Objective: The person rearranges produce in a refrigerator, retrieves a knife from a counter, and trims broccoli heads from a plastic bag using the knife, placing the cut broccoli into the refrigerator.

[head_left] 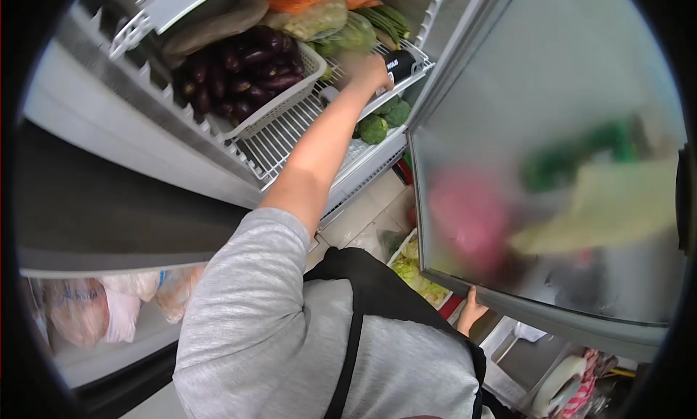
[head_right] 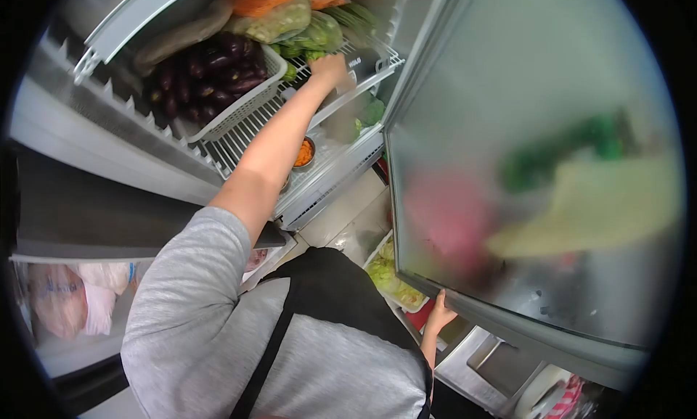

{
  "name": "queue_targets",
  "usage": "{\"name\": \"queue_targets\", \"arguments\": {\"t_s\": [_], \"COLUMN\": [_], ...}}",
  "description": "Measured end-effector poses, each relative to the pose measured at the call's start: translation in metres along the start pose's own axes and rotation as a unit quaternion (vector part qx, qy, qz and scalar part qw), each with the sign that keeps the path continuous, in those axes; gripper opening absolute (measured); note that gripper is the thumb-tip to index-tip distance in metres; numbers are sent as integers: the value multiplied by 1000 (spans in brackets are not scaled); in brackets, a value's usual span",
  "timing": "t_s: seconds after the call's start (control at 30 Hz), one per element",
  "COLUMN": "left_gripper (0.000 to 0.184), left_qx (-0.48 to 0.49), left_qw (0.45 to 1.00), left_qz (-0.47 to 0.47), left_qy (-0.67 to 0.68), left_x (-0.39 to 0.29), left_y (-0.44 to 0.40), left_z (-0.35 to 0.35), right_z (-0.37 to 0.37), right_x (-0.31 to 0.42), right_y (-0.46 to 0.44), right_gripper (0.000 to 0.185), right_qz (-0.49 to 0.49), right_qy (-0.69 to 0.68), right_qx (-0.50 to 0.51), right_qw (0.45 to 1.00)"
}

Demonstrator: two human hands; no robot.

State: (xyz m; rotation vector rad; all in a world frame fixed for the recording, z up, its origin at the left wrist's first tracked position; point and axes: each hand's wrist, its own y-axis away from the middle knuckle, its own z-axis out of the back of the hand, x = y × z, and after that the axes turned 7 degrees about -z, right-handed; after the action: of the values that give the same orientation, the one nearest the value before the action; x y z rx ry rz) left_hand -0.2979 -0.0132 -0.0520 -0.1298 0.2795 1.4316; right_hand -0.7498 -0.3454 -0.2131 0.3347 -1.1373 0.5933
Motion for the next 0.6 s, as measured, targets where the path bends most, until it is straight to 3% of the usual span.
{"name": "queue_targets", "arguments": {"t_s": [0.1, 0.17, 0.23, 0.27, 0.37, 0.43, 0.5, 0.53, 0.57, 0.6], "left_gripper": [65, 71, 74, 78, 89, 89, 70, 66, 62, 62], "left_qx": [-10, -75, -124, -113, -164, -353, -396, -350, -344, -296], "left_qw": [999, 995, 986, 986, 975, 919, 892, 902, 899, 921], "left_qz": [-32, -15, -17, -17, -15, -122, -219, -241, -252, -217], "left_qy": [1, -58, -107, -118, -148, -127, 15, 77, 101, 130], "left_x": [-12, -31, -43, -47, -51, -61, -67, -62, -57, -44], "left_y": [-37, -57, -70, -75, -74, -24, 41, 70, 107, 134], "left_z": [-13, -24, -33, -34, -44, -50, -74, -104, -125, -160], "right_z": [0, -1, -5, -1, -2, -12, -29, -30, -32, -42], "right_x": [-3, 2, 9, 4, -7, -26, -70, -123, -100, -116], "right_y": [-4, 1, 0, -1, -2, 1, 14, 17, 24, 37], "right_gripper": [30, 28, 25, 37, 37, 37, 42, 58, 68, 73], "right_qz": [-10, -37, 1, -24, -57, -61, -110, -214, -521, -545], "right_qy": [-5, 1, 17, 35, 30, 18, -48, -135, -52, 0], "right_qx": [-6, -3, -34, 2, 9, 20, -22, 50, 101, 127], "right_qw": [1000, 999, 999, 999, 998, 998, 993, 966, 846, 829]}}
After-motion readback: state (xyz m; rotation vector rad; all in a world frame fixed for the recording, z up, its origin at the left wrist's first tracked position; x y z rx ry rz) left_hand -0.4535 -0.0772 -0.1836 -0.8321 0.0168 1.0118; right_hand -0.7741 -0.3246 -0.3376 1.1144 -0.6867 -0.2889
